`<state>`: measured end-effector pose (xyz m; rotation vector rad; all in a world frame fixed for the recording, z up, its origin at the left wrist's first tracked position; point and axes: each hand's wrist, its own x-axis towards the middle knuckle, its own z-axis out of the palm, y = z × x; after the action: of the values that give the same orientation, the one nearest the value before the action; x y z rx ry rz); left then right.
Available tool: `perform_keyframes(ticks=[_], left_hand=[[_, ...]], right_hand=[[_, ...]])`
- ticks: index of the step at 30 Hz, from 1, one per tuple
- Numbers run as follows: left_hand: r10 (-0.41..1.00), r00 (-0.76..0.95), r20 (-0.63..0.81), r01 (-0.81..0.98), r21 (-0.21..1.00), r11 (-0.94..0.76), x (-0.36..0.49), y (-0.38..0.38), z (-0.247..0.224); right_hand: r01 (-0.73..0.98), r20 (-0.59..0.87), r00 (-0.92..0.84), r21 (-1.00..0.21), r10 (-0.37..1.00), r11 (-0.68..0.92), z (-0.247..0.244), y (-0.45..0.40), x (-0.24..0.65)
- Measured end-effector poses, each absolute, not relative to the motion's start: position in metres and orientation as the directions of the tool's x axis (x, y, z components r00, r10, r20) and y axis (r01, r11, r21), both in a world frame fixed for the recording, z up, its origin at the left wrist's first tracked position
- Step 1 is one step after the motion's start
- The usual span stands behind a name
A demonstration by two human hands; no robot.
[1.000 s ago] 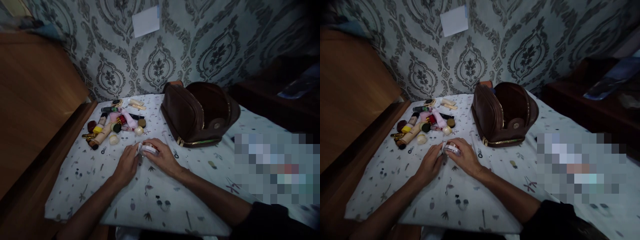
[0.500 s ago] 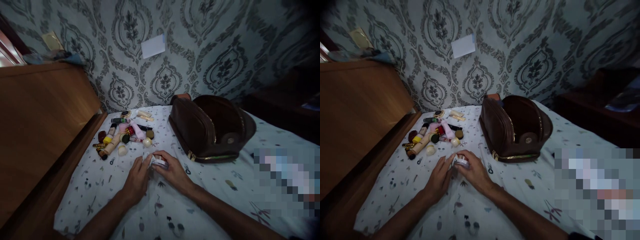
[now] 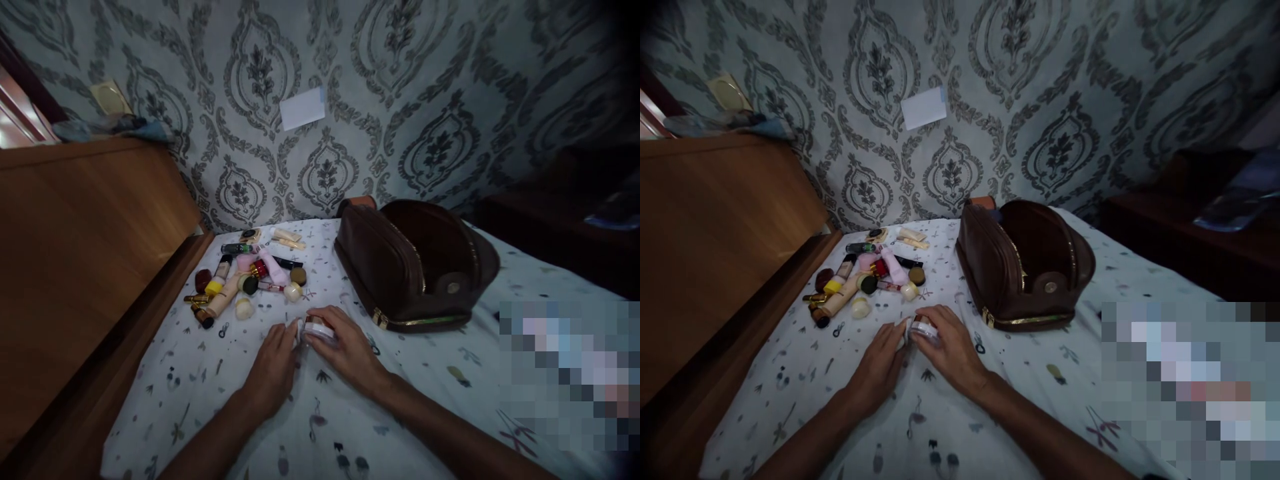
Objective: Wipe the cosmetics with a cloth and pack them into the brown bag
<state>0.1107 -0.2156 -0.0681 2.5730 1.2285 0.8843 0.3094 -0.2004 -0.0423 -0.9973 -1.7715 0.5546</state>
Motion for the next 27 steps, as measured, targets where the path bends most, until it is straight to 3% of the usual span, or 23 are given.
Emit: perform_keyframes(ticks=[5,11,17,21,27], left_hand=[[0.743,0.449,0.497,0.647,0.392,-0.654,0.112,-0.218,-0.068],[0.77,0.398,0.498,0.664,0.423,-0.617,0.114,-0.222,-0.057],[0.746,0.395,0.536,0.715,0.33,-0.616,0.107,-0.222,-0.062],[0.716,0.436,0.545,0.697,0.299,-0.652,0.106,-0.218,-0.065],[0.738,0.408,0.538,0.672,0.37,-0.641,0.114,-0.219,-0.064]], right_hand=[[0.306,0.485,-0.161,-0.804,0.86,0.511,-0.04,-0.203,0.31],[-0.006,0.278,-0.126,-0.96,0.952,0.279,-0.031,-0.204,0.305],[-0.181,0.212,-0.146,-0.966,0.966,0.184,-0.033,-0.202,0.303],[-0.015,0.277,-0.138,-0.961,0.951,0.277,-0.034,-0.203,0.31],[0.239,0.453,-0.168,-0.843,0.876,0.482,-0.036,-0.197,0.323]])
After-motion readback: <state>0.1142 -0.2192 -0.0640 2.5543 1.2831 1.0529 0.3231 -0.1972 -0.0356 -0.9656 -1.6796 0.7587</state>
